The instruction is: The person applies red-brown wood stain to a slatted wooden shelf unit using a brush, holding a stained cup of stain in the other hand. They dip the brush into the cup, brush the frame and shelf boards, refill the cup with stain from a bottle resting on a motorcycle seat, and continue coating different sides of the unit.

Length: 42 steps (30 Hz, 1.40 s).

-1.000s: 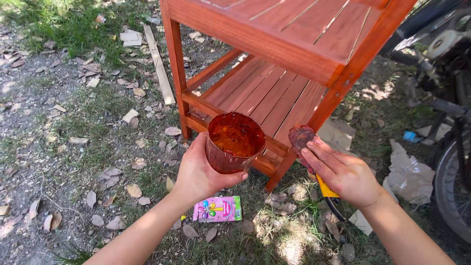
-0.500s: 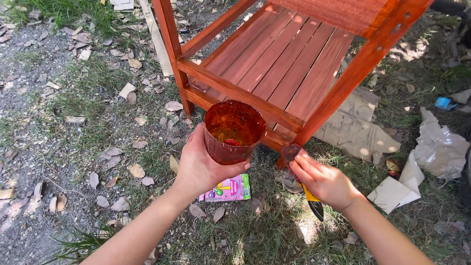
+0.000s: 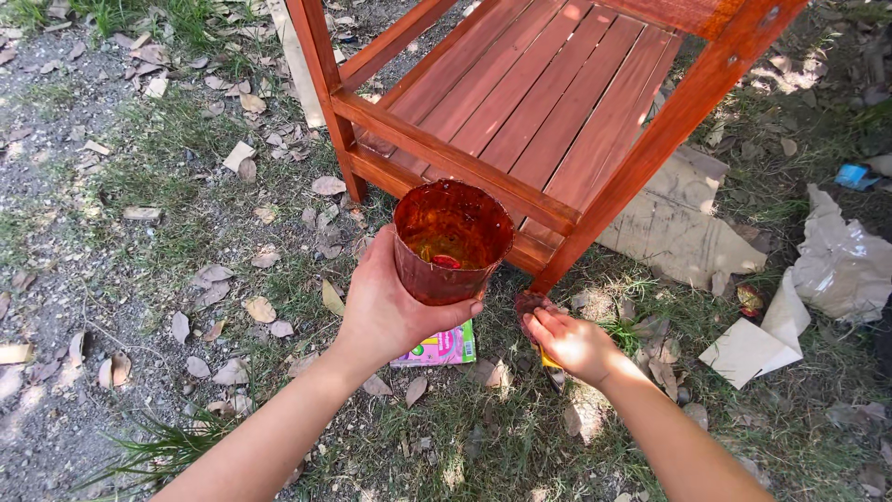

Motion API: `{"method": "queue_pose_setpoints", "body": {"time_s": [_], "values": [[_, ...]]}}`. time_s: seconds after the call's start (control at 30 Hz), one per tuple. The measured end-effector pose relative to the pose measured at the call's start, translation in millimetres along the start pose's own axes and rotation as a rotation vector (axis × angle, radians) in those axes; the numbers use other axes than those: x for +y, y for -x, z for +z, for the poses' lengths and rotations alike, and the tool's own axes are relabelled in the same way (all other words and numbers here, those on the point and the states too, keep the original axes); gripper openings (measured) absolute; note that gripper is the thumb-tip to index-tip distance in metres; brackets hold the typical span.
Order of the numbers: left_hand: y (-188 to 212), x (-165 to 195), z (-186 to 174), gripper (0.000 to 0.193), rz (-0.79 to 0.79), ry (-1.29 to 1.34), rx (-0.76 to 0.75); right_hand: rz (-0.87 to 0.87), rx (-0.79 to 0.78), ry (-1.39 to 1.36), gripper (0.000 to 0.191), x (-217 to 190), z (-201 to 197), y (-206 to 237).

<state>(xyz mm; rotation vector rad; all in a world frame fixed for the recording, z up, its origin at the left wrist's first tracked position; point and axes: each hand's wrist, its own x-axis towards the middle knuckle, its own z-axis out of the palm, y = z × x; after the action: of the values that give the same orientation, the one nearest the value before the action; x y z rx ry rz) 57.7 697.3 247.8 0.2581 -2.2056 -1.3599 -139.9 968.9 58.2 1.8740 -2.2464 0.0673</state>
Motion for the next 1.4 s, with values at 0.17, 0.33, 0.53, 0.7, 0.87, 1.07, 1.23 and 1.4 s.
{"method": "queue_pose_setpoints", "body": {"time_s": [0.17, 0.33, 0.53, 0.7, 0.87, 1.07, 1.23, 1.4], "values": [[4, 11, -7, 0.089, 0.047, -0.023, 0.012, 0.081, -0.164, -0.074, 0.047, 3, -11, -1], [13, 21, -14, 0.090, -0.020, -0.116, 0.009, 0.007, 0.054, -0.013, 0.069, 17, -84, -14], [6, 54, -30, 0.090, -0.026, -0.138, 0.035, 0.113, 0.300, 0.004, 0.060, 4, -218, -38], [-9, 103, -47, 0.095, -0.072, -0.085, 0.012, 0.039, 0.398, 0.158, 0.062, 3, -336, -62], [-27, 158, -58, 0.106, -0.088, -0.043, -0.021, -0.022, 0.437, 0.207, 0.063, 4, -434, -78], [-49, 210, -75, 0.115, -0.119, -0.075, -0.124, -0.014, 0.461, 0.241, 0.057, 5, -525, -94], [-67, 243, -85, 0.104, -0.024, -0.040, -0.100, 0.110, 0.429, 0.335, 0.051, 2, -590, -109], [-89, 277, -95, 0.096, 0.078, -0.043, -0.051, -0.079, 0.680, 0.420, 0.048, 3, -654, -132]]}}
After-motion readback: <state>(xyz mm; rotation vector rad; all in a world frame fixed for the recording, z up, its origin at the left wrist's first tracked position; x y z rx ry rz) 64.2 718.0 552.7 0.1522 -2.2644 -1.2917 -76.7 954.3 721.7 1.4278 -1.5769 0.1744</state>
